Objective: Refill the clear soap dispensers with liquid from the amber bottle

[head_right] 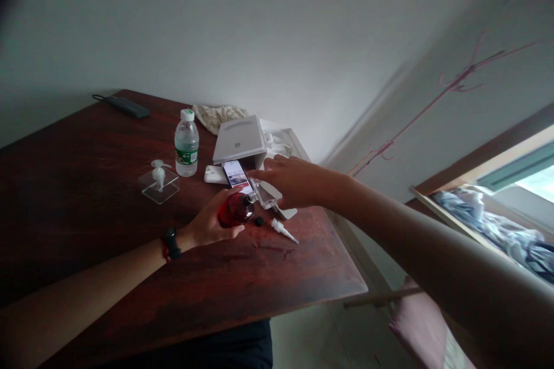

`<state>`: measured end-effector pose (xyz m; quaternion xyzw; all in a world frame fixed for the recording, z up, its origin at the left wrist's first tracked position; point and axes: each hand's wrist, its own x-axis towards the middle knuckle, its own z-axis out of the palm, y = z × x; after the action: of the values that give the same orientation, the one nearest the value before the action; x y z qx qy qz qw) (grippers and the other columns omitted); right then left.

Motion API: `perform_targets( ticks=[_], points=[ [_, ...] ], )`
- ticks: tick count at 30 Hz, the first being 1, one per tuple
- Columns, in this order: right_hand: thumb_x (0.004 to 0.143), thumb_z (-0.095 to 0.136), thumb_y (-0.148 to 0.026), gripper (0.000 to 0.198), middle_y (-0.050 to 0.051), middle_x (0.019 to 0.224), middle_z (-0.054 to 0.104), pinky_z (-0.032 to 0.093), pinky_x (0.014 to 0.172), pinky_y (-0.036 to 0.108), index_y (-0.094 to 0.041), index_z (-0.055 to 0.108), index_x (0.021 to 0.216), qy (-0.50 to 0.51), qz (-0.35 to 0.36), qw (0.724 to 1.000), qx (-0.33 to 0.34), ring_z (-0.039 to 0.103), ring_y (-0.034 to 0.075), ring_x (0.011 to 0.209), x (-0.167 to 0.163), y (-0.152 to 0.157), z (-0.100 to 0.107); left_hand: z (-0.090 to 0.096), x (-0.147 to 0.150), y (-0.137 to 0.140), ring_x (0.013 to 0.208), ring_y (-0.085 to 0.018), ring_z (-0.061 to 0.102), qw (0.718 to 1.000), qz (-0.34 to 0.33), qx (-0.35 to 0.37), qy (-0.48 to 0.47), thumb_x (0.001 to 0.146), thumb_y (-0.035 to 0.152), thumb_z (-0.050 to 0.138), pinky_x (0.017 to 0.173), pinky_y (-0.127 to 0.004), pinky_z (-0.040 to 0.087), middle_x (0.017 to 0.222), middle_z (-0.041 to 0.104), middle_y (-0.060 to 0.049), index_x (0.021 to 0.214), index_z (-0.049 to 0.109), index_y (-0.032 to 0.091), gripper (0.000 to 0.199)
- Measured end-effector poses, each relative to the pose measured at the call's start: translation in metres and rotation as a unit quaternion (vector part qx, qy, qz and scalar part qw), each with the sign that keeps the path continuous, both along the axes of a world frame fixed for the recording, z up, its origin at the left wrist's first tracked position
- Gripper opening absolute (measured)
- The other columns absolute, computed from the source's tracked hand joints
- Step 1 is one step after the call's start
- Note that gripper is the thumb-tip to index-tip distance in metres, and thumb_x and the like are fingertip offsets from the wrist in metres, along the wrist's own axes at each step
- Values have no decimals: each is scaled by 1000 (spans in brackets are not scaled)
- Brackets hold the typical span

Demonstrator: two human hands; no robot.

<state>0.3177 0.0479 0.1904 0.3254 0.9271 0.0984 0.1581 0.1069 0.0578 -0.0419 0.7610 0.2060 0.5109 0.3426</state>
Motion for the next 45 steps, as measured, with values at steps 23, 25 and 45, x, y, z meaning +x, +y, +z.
perform_targets(
  ticks=[23, 25, 45],
  points=[
    [84, 78, -15, 77, 15, 121, 68, 49, 82, 36, -25, 53, 156, -41, 37, 993, 105, 66, 28, 97, -21, -22, 6, 13, -4, -10, 140, -37, 59, 997, 49, -12, 50, 74, 24, 85, 124, -55, 44, 151, 59, -15, 155, 46, 23, 90],
    [86, 77, -18, 76, 14, 121, 68, 49, 82, 37, -26, 51, 157, -44, 38, 993, 103, 66, 28, 96, -21, -22, 6, 13, -4, -10, 139, -37, 60, 998, 50, -13, 48, 73, 23, 86, 124, -55, 44, 150, 60, -15, 155, 46, 23, 91],
    [92, 76, -26, 67, 14, 117, 68, 45, 78, 36, -25, 54, 155, -54, 52, 990, 123, 65, 28, 94, -24, -23, 5, 14, -4, -10, 135, -37, 62, 997, 51, -11, 51, 73, 24, 87, 122, -55, 47, 146, 62, -14, 150, 49, 23, 86]
  ],
)
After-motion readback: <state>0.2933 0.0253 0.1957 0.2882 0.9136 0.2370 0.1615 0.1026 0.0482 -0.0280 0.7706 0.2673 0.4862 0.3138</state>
